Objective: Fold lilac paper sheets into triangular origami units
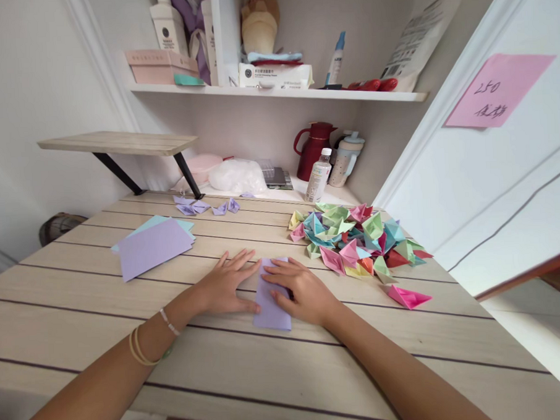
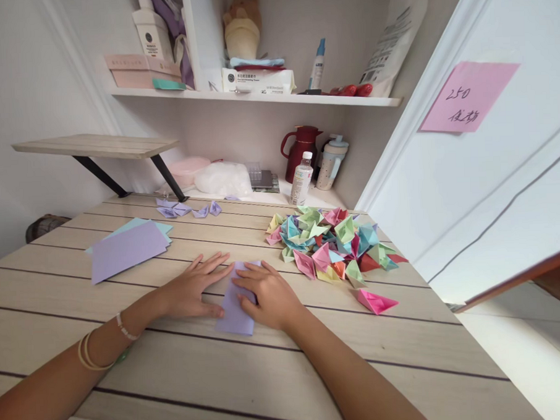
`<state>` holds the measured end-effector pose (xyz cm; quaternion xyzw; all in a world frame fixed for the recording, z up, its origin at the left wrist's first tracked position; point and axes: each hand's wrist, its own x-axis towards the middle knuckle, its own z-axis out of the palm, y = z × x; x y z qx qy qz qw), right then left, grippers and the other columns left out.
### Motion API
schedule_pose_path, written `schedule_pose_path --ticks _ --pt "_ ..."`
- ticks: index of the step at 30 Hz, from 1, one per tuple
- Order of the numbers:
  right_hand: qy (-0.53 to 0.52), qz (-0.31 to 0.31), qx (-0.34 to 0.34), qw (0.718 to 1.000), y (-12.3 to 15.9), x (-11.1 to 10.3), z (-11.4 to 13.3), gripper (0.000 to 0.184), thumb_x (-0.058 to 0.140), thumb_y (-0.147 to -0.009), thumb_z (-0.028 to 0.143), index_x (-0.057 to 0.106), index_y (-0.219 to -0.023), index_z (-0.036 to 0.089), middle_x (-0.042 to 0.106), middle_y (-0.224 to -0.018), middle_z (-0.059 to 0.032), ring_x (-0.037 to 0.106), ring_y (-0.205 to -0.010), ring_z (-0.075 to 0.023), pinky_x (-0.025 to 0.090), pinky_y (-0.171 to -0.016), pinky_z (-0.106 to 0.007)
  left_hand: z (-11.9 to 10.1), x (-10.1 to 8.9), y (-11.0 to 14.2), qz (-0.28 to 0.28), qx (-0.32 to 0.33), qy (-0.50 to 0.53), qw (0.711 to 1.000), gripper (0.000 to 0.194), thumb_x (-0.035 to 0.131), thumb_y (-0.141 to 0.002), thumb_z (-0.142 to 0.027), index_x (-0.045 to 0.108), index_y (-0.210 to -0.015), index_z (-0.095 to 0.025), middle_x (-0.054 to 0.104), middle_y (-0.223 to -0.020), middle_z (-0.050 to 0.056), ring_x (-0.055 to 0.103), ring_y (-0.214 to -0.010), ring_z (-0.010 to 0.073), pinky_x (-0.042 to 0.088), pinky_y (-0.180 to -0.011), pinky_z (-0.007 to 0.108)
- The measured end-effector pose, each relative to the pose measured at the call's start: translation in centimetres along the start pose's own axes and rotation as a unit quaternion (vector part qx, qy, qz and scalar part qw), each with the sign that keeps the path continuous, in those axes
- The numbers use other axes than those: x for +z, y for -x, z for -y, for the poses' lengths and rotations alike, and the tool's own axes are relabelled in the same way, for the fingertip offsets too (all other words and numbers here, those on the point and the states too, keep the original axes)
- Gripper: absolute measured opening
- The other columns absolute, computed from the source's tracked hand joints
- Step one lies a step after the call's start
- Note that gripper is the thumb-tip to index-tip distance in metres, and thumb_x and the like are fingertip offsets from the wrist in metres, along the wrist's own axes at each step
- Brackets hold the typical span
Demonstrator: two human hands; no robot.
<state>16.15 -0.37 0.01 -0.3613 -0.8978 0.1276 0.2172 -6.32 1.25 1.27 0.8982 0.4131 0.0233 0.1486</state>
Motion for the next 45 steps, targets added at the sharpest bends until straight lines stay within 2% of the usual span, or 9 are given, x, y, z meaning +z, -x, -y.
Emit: schedule_pose_path --ticks 11,17,23,32,45 --pt "-0.003 -0.007 -0.001 1.0 -0.04 0.11 -0.04 0.044 0.051 -0.076 0.025 0.05 -0.12 0.027 0.053 -0.122 -0.0044 0.04 -0.12 -0.0249 0.024 -0.1 -0.049 0.05 0.08 -0.02 -0.003 0.0 0.001 1.0 0.087 0.046 -0.065 -0.067 0.015 -0.137 -0.028 0.005 -0.146 0.006 0.001 -0.133 0.0264 -0.005 -0.103 0.045" --pt "-0.002 -0.003 -0.001 1.0 -0.07 0.1 -0.02 0.043 0.05 -0.077 0.025 0.05 -0.12 0.027 0.052 -0.124 -0.0035 0.04 -0.12 -0.0246 0.024 -0.1 -0.048 -0.12 -0.02 -0.09 0.009 -0.021 0.014 1.0 0.103 0.045 -0.062 -0.07 0.0 -0.138 -0.017 0.004 -0.146 0.009 0.002 -0.133 0.0246 -0.004 -0.105 0.042" --pt "0.001 0.001 -0.001 1.0 -0.06 0.06 0.08 0.044 0.05 -0.077 0.025 0.049 -0.121 0.027 0.051 -0.124 -0.0035 0.039 -0.121 -0.0244 0.024 -0.1 -0.048 -0.1 -0.03 -0.06 0.006 -0.013 0.013 1.0 0.097 0.044 -0.063 -0.069 0.006 -0.138 -0.021 0.003 -0.146 0.007 0.001 -0.133 0.0255 -0.004 -0.104 0.043" --pt "0.001 0.003 -0.009 1.0 -0.12 0.0 0.03 0.042 0.048 -0.079 0.024 0.05 -0.121 0.025 0.052 -0.124 -0.0047 0.038 -0.122 -0.0241 0.024 -0.1 -0.049 -0.24 -0.21 -0.01 0.01 -0.019 0.0 1.0 0.097 0.043 -0.062 -0.072 0.008 -0.138 -0.023 0.004 -0.146 0.006 0.002 -0.133 0.0249 -0.003 -0.105 0.044" --pt "0.006 0.013 -0.012 1.0 -0.25 -0.05 -0.02 0.042 0.046 -0.08 0.025 0.049 -0.121 0.025 0.052 -0.124 -0.0044 0.036 -0.123 -0.024 0.024 -0.101 -0.049 0.13 0.07 0.05 -0.029 -0.001 -0.052 0.998 0.091 0.04 -0.063 -0.073 0.014 -0.137 -0.027 0.013 -0.146 0.004 0.009 -0.132 0.0243 0.004 -0.106 0.041"
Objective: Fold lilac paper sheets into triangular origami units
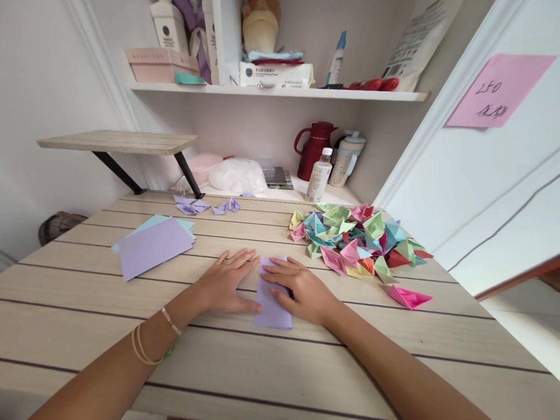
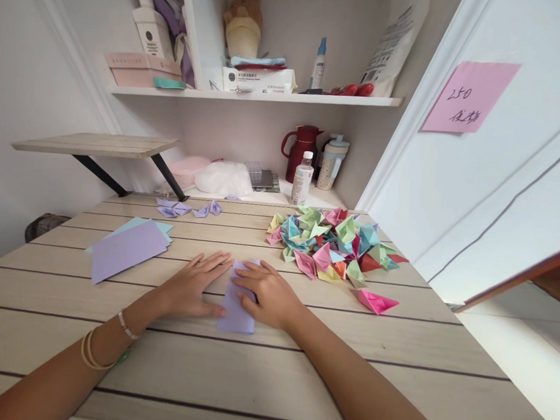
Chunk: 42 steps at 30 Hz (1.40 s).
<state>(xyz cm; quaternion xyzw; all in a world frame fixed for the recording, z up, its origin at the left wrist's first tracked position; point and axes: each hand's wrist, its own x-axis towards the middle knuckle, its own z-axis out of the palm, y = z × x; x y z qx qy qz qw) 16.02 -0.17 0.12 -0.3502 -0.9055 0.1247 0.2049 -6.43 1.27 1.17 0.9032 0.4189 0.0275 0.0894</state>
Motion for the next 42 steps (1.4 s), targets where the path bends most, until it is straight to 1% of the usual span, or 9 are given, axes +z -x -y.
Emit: schedule_pose_path --ticks 6,26,35,42 --pt "-0.002 -0.005 -0.002 1.0 0.0 0.13 0.01 0.042 0.046 -0.079 0.024 0.049 -0.121 0.026 0.051 -0.125 -0.0042 0.036 -0.123 -0.024 0.023 -0.101 -0.049 0.09 0.13 0.0 0.001 0.0 0.001 1.0 0.09 0.04 -0.063 -0.073 0.014 -0.137 -0.028 0.013 -0.146 0.004 0.009 -0.133 0.0243 0.003 -0.105 0.041" --pt "-0.004 0.009 -0.005 1.0 -0.13 0.02 0.04 0.045 0.045 -0.079 0.021 0.047 -0.123 0.025 0.05 -0.126 -0.0026 0.033 -0.125 -0.0238 0.022 -0.102 -0.049 -0.18 -0.08 0.02 0.007 -0.002 0.006 1.0 0.092 0.04 -0.062 -0.073 0.014 -0.137 -0.027 0.012 -0.146 0.004 0.007 -0.133 0.024 0.002 -0.106 0.042" --pt "-0.008 0.007 -0.005 1.0 -0.14 0.03 0.03 0.045 0.046 -0.078 0.02 0.047 -0.123 0.026 0.051 -0.125 -0.0038 0.034 -0.124 -0.0242 0.024 -0.101 -0.05 -0.12 -0.11 0.05 0.007 -0.003 0.008 1.0 0.092 0.04 -0.062 -0.074 0.015 -0.137 -0.026 0.011 -0.146 0.004 0.007 -0.133 0.0233 0.002 -0.106 0.041" --pt "-0.018 0.005 -0.006 1.0 -0.15 0.0 -0.02 0.046 0.048 -0.076 0.02 0.048 -0.122 0.025 0.05 -0.125 -0.0038 0.034 -0.124 -0.0242 0.022 -0.102 -0.05 -0.28 -0.07 0.07 0.003 -0.006 0.012 1.0 0.092 0.041 -0.062 -0.073 0.015 -0.137 -0.026 0.012 -0.146 0.004 0.007 -0.133 0.0241 0.002 -0.106 0.041"
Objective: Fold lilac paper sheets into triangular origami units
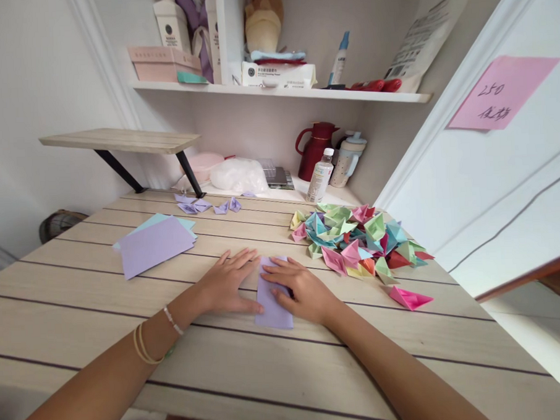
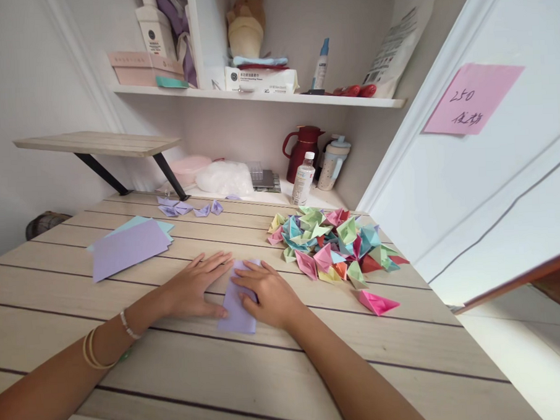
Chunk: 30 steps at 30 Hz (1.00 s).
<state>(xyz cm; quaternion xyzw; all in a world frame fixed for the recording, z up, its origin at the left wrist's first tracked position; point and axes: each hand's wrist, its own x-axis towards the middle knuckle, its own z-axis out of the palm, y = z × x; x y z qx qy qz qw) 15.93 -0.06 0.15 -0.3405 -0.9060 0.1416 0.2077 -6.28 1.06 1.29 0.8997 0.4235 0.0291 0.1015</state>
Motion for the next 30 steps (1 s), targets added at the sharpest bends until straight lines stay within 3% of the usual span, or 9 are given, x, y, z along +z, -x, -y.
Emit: schedule_pose_path --ticks 9,17,24,27,30 --pt "-0.004 0.002 0.008 1.0 0.0 0.2 0.0 0.045 0.049 -0.076 0.023 0.048 -0.121 0.025 0.049 -0.127 -0.0025 0.033 -0.125 -0.024 0.022 -0.102 -0.05 -0.1 0.1 0.0 0.012 0.0 0.006 1.0 0.094 0.04 -0.063 -0.073 0.009 -0.138 -0.026 0.008 -0.146 0.005 0.004 -0.133 0.0247 0.0 -0.105 0.043" --pt "-0.017 -0.005 0.0 1.0 -0.1 0.1 -0.1 0.046 0.051 -0.076 0.023 0.048 -0.122 0.026 0.05 -0.126 -0.0026 0.031 -0.125 -0.0257 0.022 -0.101 -0.051 -0.1 -0.1 0.0 0.014 -0.001 0.006 1.0 0.092 0.043 -0.061 -0.073 0.014 -0.137 -0.029 0.008 -0.146 0.004 0.003 -0.133 0.0244 -0.001 -0.105 0.044" --pt "-0.017 -0.079 0.048 0.996 1.0 -1.2 -0.3 0.05 0.059 -0.073 0.037 0.05 -0.121 0.024 0.052 -0.123 -0.0063 0.029 -0.126 -0.0299 0.023 -0.101 -0.053 -0.2 -0.3 -0.2 0.013 -0.008 0.018 1.0 0.094 0.046 -0.057 -0.074 0.017 -0.136 -0.031 0.011 -0.146 0.003 0.006 -0.133 0.0269 0.002 -0.105 0.046" --pt "-0.009 -0.064 0.058 0.996 1.6 -1.8 0.1 0.056 0.063 -0.069 0.04 0.05 -0.121 0.025 0.054 -0.121 -0.0064 0.029 -0.125 -0.0313 0.02 -0.101 -0.055 -0.4 -0.5 -0.2 0.014 -0.011 0.02 1.0 0.096 0.047 -0.055 -0.074 0.018 -0.136 -0.031 0.012 -0.146 0.004 0.007 -0.132 0.0275 0.004 -0.105 0.046" --pt "-0.005 -0.034 0.039 0.999 1.4 -2.0 0.7 0.045 0.058 -0.075 0.038 0.052 -0.118 0.029 0.055 -0.12 -0.0033 0.03 -0.126 -0.029 0.019 -0.101 -0.056 -0.5 -0.7 -0.2 0.017 -0.016 0.017 1.0 0.097 0.047 -0.054 -0.075 0.021 -0.135 -0.03 0.013 -0.146 0.006 0.008 -0.132 0.0276 0.005 -0.105 0.047"
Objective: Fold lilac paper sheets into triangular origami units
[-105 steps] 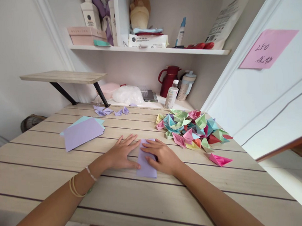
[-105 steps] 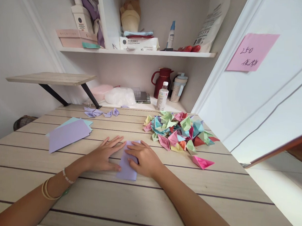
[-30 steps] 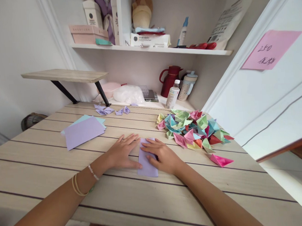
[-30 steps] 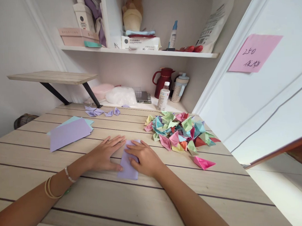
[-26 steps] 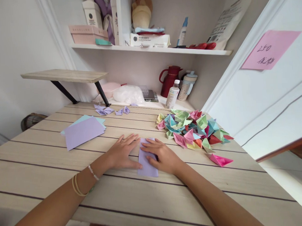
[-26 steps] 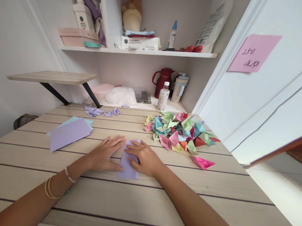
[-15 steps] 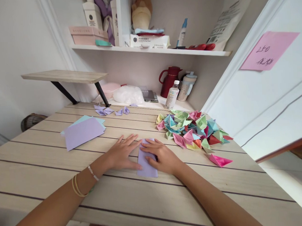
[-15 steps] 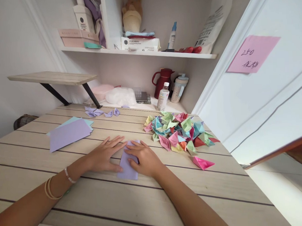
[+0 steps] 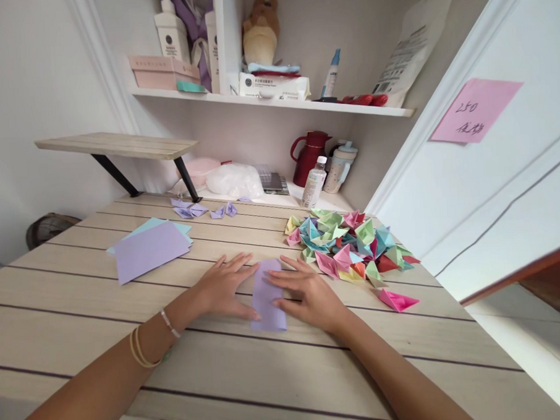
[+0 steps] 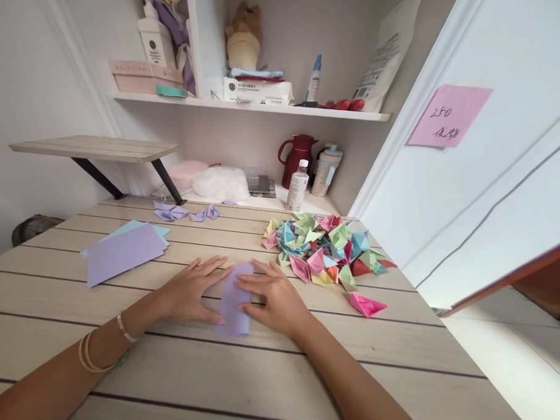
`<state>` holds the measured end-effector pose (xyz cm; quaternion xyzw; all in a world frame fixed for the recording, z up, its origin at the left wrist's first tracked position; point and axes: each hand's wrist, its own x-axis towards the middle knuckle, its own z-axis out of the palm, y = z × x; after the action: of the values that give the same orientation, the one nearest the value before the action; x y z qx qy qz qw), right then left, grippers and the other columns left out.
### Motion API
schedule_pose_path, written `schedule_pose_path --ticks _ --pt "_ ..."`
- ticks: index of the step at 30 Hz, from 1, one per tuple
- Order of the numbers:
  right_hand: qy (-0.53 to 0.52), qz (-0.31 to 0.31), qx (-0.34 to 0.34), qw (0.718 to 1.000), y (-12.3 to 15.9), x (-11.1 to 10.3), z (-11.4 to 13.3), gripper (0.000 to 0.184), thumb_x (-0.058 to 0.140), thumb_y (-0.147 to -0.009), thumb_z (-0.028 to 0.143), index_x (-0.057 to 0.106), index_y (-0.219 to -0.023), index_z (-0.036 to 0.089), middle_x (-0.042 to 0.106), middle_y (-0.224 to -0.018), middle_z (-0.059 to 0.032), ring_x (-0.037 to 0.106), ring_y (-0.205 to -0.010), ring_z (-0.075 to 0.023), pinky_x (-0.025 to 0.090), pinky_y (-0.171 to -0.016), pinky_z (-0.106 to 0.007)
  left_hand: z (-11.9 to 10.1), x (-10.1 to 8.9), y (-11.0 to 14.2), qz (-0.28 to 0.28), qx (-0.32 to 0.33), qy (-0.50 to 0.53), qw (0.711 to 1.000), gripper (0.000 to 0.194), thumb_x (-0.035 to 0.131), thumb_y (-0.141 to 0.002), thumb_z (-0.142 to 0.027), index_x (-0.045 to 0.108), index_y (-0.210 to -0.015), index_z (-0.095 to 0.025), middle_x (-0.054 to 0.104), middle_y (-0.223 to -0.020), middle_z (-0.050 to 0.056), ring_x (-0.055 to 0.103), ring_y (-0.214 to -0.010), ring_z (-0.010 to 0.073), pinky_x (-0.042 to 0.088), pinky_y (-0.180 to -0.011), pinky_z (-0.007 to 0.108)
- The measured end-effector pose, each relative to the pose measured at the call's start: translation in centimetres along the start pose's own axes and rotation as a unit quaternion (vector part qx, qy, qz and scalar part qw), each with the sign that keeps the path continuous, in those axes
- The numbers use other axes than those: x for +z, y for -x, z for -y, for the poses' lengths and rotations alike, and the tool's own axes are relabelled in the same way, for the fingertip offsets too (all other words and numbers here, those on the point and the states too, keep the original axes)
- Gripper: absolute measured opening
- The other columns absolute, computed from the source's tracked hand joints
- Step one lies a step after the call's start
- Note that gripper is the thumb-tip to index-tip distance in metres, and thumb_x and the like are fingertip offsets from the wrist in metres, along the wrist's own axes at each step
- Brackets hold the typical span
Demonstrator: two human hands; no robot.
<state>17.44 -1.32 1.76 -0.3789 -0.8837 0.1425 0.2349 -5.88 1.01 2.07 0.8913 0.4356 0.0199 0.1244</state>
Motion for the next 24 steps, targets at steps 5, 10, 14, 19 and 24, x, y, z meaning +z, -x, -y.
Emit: schedule_pose_path --ticks 5,10,14,19,24 --pt "0.047 0.011 -0.011 0.999 -0.9 0.5 -0.2 0.028 0.049 -0.083 0.033 0.058 -0.109 0.031 0.06 -0.114 -0.0013 0.034 -0.124 -0.0262 0.021 -0.099 -0.056 0.0 0.0 -0.1 0.002 -0.004 -0.006 1.0 0.099 0.046 -0.053 -0.076 0.023 -0.135 -0.027 0.014 -0.145 0.008 0.01 -0.132 0.0281 0.007 -0.104 0.048" --pt "0.065 0.004 0.008 0.998 0.3 0.3 -1.5 0.031 0.054 -0.079 0.04 0.059 -0.108 0.029 0.062 -0.11 -0.0025 0.04 -0.12 -0.0268 0.02 -0.1 -0.056 0.1 0.0 -0.1 0.004 -0.006 -0.003 1.0 0.098 0.048 -0.052 -0.076 0.023 -0.135 -0.029 0.014 -0.145 0.007 0.009 -0.132 0.0283 0.007 -0.104 0.048" --pt "0.052 -0.003 0.036 0.998 1.3 0.3 -1.8 0.04 0.054 -0.077 0.043 0.055 -0.115 0.029 0.061 -0.111 -0.0029 0.039 -0.12 -0.028 0.027 -0.098 -0.055 0.2 0.0 0.0 0.004 -0.005 -0.001 1.0 0.098 0.047 -0.052 -0.076 0.023 -0.135 -0.029 0.013 -0.145 0.007 0.009 -0.132 0.0283 0.007 -0.104 0.048" --pt "0.06 0.019 0.048 0.997 1.2 -0.2 -1.6 0.06 0.059 -0.068 0.053 0.051 -0.12 0.024 0.059 -0.114 -0.0036 0.035 -0.122 -0.0302 0.033 -0.096 -0.048 0.0 -0.3 0.0 0.011 -0.004 -0.005 1.0 0.099 0.046 -0.053 -0.076 0.021 -0.136 -0.029 0.012 -0.146 0.007 0.008 -0.132 0.0283 0.007 -0.104 0.049" --pt "0.072 0.057 0.05 0.994 1.0 -0.9 -1.5 0.085 0.06 -0.057 0.065 0.042 -0.128 0.022 0.052 -0.123 -0.0054 0.031 -0.124 -0.0326 0.031 -0.097 -0.048 0.0 -0.3 0.0 0.013 -0.005 -0.011 1.0 0.098 0.046 -0.054 -0.076 0.022 -0.135 -0.028 0.011 -0.146 0.007 0.008 -0.132 0.0285 0.007 -0.104 0.049"
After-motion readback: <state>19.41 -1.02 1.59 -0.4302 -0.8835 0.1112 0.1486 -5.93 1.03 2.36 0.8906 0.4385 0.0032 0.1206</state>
